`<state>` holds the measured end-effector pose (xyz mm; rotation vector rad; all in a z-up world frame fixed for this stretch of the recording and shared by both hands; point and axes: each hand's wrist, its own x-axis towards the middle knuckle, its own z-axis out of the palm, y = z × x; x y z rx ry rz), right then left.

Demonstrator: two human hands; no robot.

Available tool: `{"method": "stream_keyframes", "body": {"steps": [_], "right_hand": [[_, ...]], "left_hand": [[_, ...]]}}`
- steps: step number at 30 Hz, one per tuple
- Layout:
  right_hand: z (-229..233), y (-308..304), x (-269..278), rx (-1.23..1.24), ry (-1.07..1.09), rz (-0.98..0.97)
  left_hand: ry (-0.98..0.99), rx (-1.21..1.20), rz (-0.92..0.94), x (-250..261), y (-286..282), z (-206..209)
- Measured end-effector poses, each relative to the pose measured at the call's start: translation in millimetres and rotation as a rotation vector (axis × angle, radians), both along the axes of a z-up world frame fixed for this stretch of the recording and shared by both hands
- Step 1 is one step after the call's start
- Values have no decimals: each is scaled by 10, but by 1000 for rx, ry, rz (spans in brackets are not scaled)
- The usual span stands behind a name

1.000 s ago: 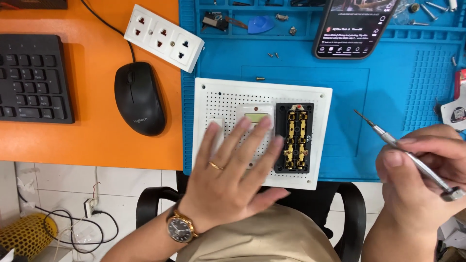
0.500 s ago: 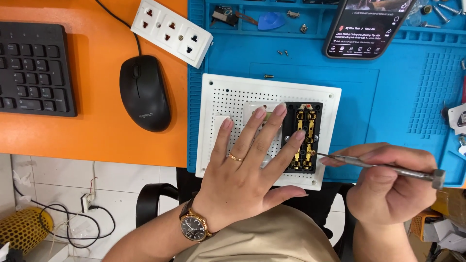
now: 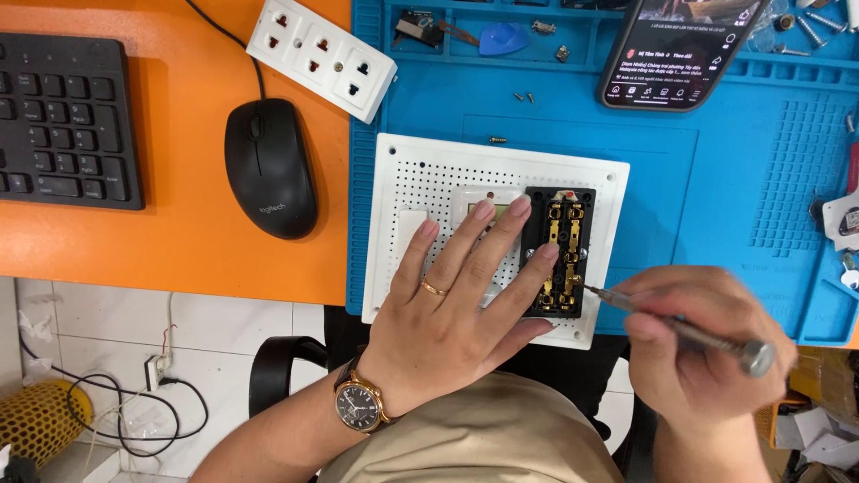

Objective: The person uses a screwdriver to unscrew and remove the faceplate of a white electrical outlet mounted on a perforated board. They then proceed to unscrew and remove the internal metal components of the outlet, placing the screws on the blue mat.

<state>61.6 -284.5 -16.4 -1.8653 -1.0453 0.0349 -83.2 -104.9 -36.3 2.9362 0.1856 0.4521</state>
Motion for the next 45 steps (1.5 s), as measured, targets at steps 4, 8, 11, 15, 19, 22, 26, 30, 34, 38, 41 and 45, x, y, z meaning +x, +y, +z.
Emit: {"method": "stream_keyframes", "body": {"steps": [4, 8, 11, 15, 19, 22, 26, 30, 34, 38, 41, 45], "right_hand": [[546, 134, 84, -322, -116, 209], [683, 42, 78, -522, -259, 147], [807, 46, 108, -742, -603, 248], [861, 31, 134, -954, -811, 295], [847, 45, 201, -996, -880, 359], [909, 129, 205, -921, -804, 349], [809, 2, 266, -904, -733, 370], [819, 21, 272, -919, -746, 381], [803, 46, 261, -936, -728, 413], [786, 88, 261, -903, -736, 404], [765, 104, 237, -822, -741, 393], [694, 19, 168, -915, -829, 357]], "left_hand": [[-44, 15, 7, -2, 1, -13], [-54, 21, 4, -3, -4, -36], [-75, 56, 10, -5, 2, -51], [-83, 45, -4, -3, 9, -64], [-98, 36, -10, 0, 14, -72], [-99, 46, -4, 2, 19, -55], [-94, 51, 1, -9, 27, -32], [-61, 61, 16, -16, 21, -29], [-53, 100, 43, -30, 1, -55], [-63, 101, 60, -31, -12, -72], [-54, 112, 56, -33, -8, -68], [-34, 140, 83, -42, -27, -95]]}}
